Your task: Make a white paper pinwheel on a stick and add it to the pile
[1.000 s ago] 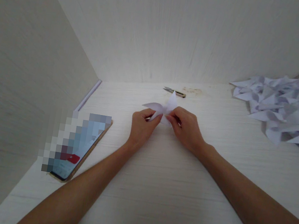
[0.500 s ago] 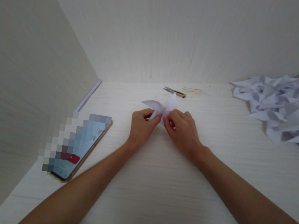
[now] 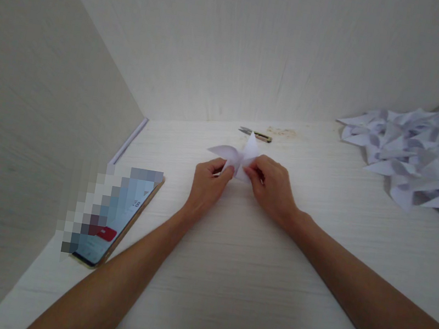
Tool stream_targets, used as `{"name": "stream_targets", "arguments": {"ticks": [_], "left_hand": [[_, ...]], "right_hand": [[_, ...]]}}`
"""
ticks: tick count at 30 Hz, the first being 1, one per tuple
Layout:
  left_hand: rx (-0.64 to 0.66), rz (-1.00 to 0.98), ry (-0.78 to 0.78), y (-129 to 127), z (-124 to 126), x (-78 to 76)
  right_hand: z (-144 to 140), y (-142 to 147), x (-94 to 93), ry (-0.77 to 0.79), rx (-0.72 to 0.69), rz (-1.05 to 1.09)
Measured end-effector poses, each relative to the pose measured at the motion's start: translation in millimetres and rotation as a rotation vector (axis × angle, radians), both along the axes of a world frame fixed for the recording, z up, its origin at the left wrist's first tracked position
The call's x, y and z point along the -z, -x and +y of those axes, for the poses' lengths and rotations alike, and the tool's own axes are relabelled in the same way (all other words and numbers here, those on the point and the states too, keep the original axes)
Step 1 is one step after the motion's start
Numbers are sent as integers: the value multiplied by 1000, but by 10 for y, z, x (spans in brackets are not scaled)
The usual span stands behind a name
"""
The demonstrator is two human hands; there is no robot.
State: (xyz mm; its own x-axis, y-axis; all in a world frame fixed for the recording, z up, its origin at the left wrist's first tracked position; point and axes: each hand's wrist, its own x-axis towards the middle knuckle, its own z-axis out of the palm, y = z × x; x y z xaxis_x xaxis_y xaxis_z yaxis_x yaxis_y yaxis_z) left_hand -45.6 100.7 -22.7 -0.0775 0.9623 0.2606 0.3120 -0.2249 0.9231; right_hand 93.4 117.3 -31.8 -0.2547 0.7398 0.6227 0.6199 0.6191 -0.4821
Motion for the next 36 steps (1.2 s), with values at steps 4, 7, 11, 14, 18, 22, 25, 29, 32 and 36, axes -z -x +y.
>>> {"name": "stream_targets", "arguments": {"ticks": [4, 7, 11, 14, 18, 22, 25, 29, 32, 36], "left_hand": [[13, 6, -4, 5, 2, 6], [11, 36, -24, 3, 0, -1], [-4, 46, -19, -4, -4, -15], [-17, 37, -11, -6, -2, -14], [-11, 41, 9, -1, 11, 2], [1, 68, -9, 6, 10, -2], [-26, 122, -54, 5, -10, -30], [-46, 147, -68, -4, -32, -61], [-40, 133, -58, -8, -29, -52], [-17, 107, -53, -6, -12, -20]], "right_hand": [[4, -4, -4, 18, -4, 17], [4, -8, -4, 11, -13, 29], [3, -15, -10, 6, -15, 28], [-3, -30, -22, 5, -24, 2], [-14, -63, -41, 5, -43, -101], [-10, -58, -86, 44, -49, -121], [8, -20, -155, 194, -22, -25], [9, 20, -232, 401, 13, 18], [-34, 16, -237, 221, 45, -82], [-96, -5, -222, -48, 11, -323]]}}
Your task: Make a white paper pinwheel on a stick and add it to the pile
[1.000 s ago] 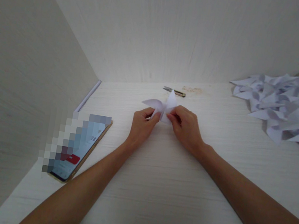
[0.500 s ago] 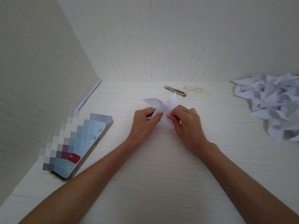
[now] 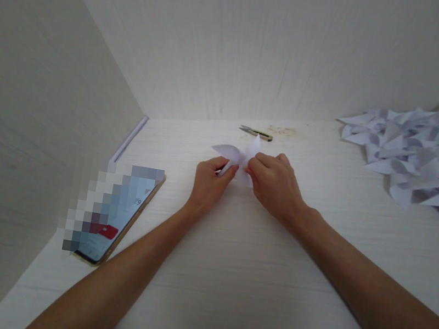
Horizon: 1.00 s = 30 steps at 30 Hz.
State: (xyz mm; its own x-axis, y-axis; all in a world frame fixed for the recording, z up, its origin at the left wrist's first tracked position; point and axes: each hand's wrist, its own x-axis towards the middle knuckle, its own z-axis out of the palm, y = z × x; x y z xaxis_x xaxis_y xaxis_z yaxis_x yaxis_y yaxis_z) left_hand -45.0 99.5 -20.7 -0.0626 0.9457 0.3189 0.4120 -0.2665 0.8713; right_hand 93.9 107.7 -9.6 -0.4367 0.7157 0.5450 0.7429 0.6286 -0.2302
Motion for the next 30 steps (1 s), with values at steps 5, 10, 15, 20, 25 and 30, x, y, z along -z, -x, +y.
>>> {"name": "stream_targets", "arguments": {"ticks": [5, 10, 15, 20, 25, 30], "left_hand": [[-4, 9, -5, 4, -2, -2], [-27, 0, -14, 5, -12, -23], [-8, -46, 20, 13, 6, -9], [-3, -17, 12, 10, 6, -15], [2, -13, 11, 7, -5, -28], [-3, -20, 12, 7, -4, -21]], "right_hand": [[23, 35, 4, 141, 107, 190], [108, 55, 43, 525, 67, 539], [137, -8, 102, 505, -51, 572], [125, -55, 96, 390, -51, 486], [108, -57, 72, 331, -41, 447], [131, -47, 98, 418, -43, 465]]}}
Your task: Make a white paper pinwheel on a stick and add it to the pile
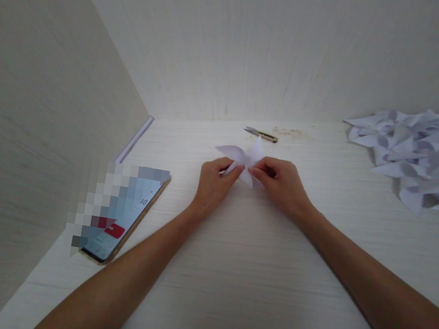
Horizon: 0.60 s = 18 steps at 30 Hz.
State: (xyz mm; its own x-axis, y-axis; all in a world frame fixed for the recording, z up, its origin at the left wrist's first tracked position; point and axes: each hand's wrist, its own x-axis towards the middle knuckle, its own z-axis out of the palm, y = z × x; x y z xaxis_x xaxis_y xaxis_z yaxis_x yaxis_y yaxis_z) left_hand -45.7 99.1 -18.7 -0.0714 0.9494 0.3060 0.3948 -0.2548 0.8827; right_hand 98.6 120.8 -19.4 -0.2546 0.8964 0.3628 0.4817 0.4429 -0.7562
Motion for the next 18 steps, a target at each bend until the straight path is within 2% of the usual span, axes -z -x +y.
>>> {"name": "stream_targets", "arguments": {"ticks": [3, 6, 14, 16, 18], "left_hand": [[-3, 0, -1, 1, 5, 5], [-2, -3, 11, 7, 19, 16], [26, -30, 30, 21, 45, 53], [24, -24, 26, 19, 40, 45], [15, -11, 11, 16, 32, 32]], "right_hand": [[15, 8, 24, 51, -38, 33], [2, 16, 33, 27, -40, 54], [-58, 21, 10, -220, 91, -66], [-63, 35, 2, -205, 88, -90], [-65, 58, -8, -124, 69, -76]]}}
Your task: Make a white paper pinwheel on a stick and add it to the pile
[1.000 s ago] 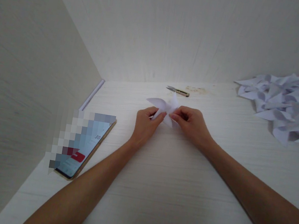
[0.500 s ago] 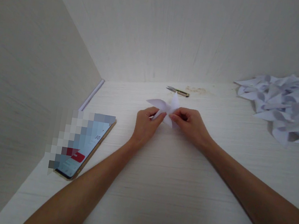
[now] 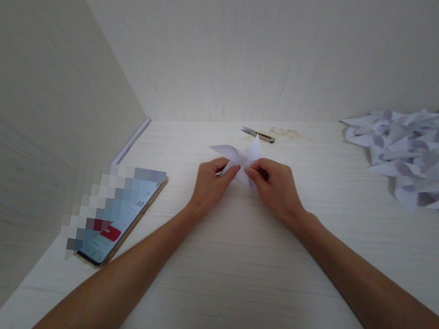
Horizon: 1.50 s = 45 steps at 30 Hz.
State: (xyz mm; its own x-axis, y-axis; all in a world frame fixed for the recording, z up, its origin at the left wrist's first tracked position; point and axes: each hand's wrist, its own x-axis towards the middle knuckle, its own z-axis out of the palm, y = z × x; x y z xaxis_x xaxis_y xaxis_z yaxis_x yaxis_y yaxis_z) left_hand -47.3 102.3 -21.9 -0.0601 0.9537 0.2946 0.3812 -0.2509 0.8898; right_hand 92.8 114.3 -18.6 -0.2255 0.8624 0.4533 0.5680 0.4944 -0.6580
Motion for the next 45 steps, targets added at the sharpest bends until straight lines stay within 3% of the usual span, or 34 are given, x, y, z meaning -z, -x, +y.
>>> {"name": "stream_targets", "arguments": {"ticks": [6, 8, 12, 14, 20, 22, 25, 27, 30, 34, 39, 45], "left_hand": [[-14, -12, -22, -2, -10, -22], [-7, -18, -21, -2, -7, -14], [2, -16, -14, -4, -6, 2], [-2, -3, -20, -5, -11, 1], [-31, 31, -45, -12, -26, -22], [-28, 17, -40, -13, -19, -16], [-17, -3, -35, -12, -8, -3], [-21, -4, -35, -11, -8, -3], [-40, 15, -29, -10, -16, -17], [-43, 21, -26, -10, -21, -25], [-57, 18, -24, -21, -15, -5], [-63, 33, -45, -28, -17, 18]], "right_hand": [[27, 37, -21, 221, -29, 86], [23, 14, -28, 154, 11, 51], [-14, -38, -55, -123, 20, -134], [-20, -37, -71, -145, 11, -172], [22, 24, -70, 298, -4, 55], [4, 28, -62, 229, 10, 39], [-45, 27, -67, -40, 61, -116], [-56, 28, -79, -73, 81, -157], [-16, 29, -88, 96, 100, -60], [62, 8, -40, 318, -27, 178], [82, -23, 23, 375, -140, 340], [85, -28, 18, 386, -151, 360]]}}
